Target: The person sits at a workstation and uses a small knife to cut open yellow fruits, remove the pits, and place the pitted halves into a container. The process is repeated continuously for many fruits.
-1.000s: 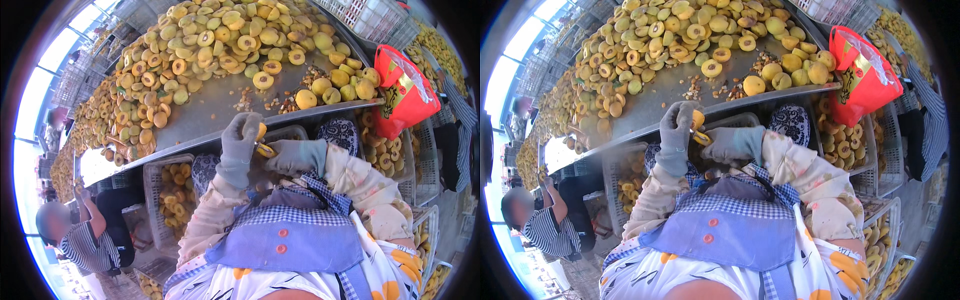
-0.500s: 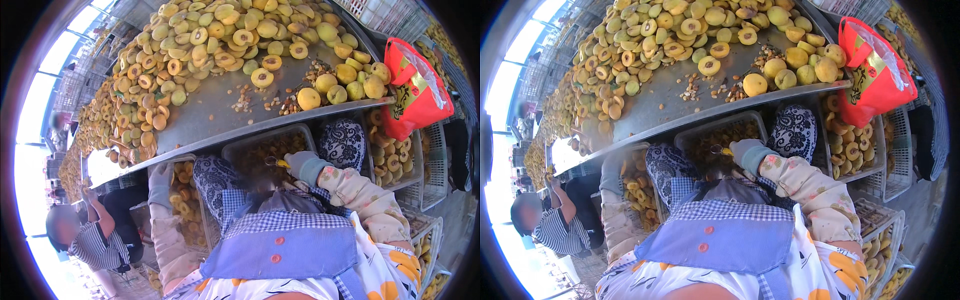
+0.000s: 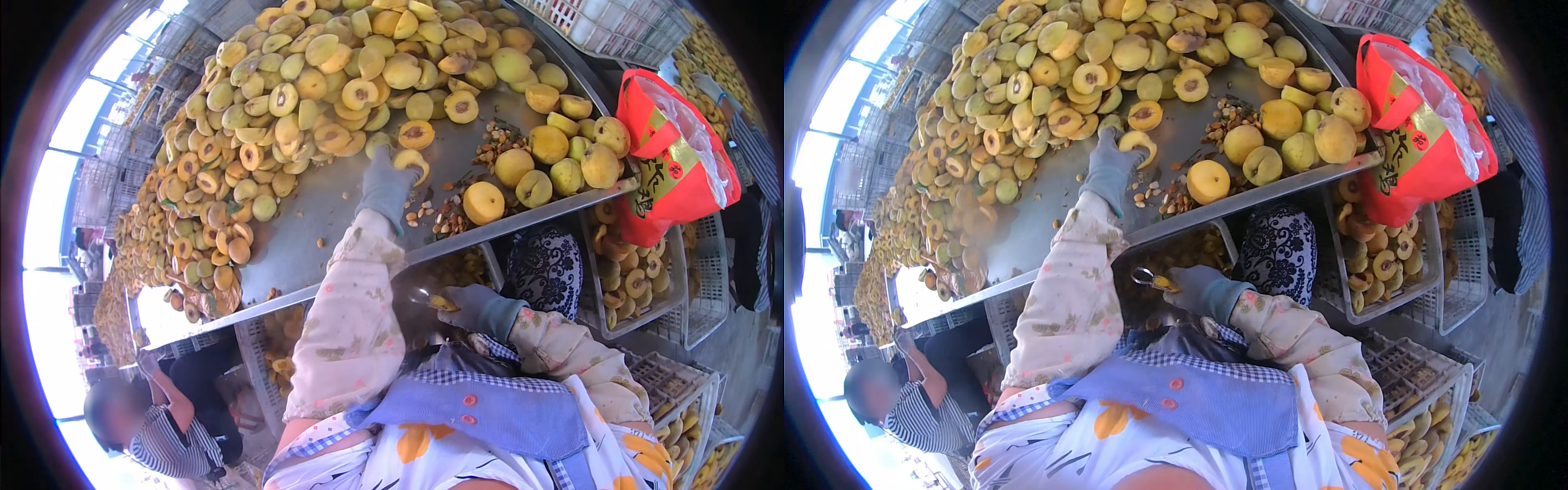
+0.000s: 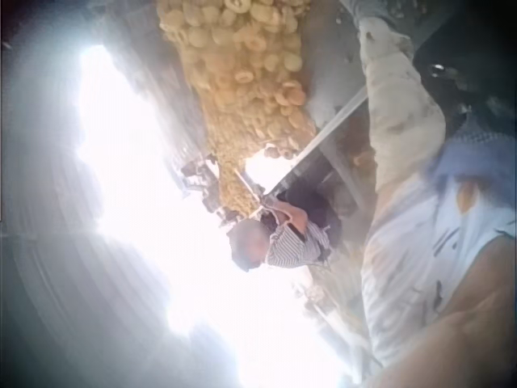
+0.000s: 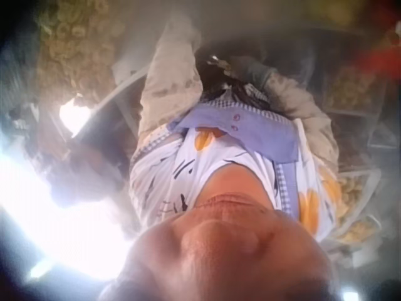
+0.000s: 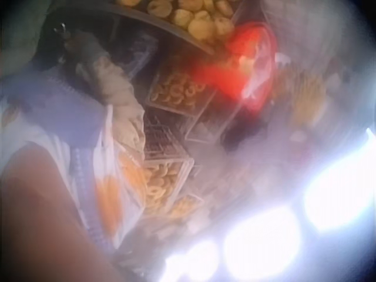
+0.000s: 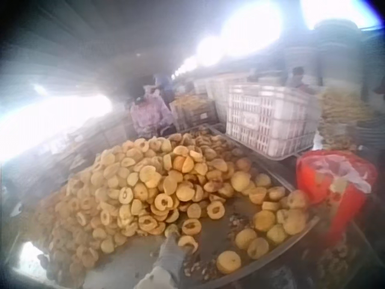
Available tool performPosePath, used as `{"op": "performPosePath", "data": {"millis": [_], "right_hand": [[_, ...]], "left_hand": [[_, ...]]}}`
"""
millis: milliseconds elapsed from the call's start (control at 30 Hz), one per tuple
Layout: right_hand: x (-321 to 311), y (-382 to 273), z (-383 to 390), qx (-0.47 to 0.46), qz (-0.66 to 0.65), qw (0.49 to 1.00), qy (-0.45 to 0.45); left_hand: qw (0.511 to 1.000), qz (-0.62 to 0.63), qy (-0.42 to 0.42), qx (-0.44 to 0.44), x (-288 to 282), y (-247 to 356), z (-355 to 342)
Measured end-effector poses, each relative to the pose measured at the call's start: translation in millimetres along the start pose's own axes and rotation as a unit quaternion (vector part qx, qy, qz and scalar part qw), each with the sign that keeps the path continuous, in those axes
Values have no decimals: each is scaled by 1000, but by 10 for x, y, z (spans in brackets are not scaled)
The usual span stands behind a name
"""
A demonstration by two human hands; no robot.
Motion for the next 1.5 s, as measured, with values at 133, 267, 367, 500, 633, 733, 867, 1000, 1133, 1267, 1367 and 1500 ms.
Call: {"op": "performPosePath", "data": {"millis": [133, 267, 367, 500, 633, 733, 867, 1000, 1133, 1267, 1367, 1500], "right_hand": [[-166, 39, -36, -61, -189, 973, 120], [-227, -65, -144, -68, -511, 838, 179], [-320, -367, -81, -110, -565, 793, 199], [-453, -454, 8, -186, -470, 825, 253], [-499, -830, 513, -156, 10, 906, 393], [-244, -847, 569, -127, 109, 925, 342], [-192, -944, 595, -94, 132, 935, 315], [-127, -897, 543, -63, 133, 946, 288], [-28, -832, 497, -4, 106, 968, 229], [34, -840, 524, -11, 63, 982, 175], [45, -819, 511, -35, 23, 992, 123], [121, -899, 516, -73, -12, 992, 98]], "left_hand": [[888, 433, -28, -153, 64, -339, 274], [761, 642, -62, -72, -369, -252, 1010], [859, 511, -43, -5, -384, -223, 1404], [734, 657, -118, -126, -451, -108, 1828], [576, 791, -128, -159, -318, -337, 1853], [576, 791, -101, -177, -320, -379, 1905], [606, 769, -103, -174, -316, -422, 1991], [633, 750, -75, -177, -355, -354, 2092], [666, 724, -44, -175, -260, -477, 2104], [856, 512, 63, 16, -327, -515, 2052], [813, 579, 41, -31, -531, -237, 2163], [849, 512, 117, 54, -628, -206, 2225]]}}
Point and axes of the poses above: each hand's wrist, its own z-axis away from the middle knuckle, its own x-axis out of the palm, y = z × x, the point moved 8 cm from there along -z, towards the middle knuckle, and after that the axes turned 8 degrees about -z, right-handed, at the moved point
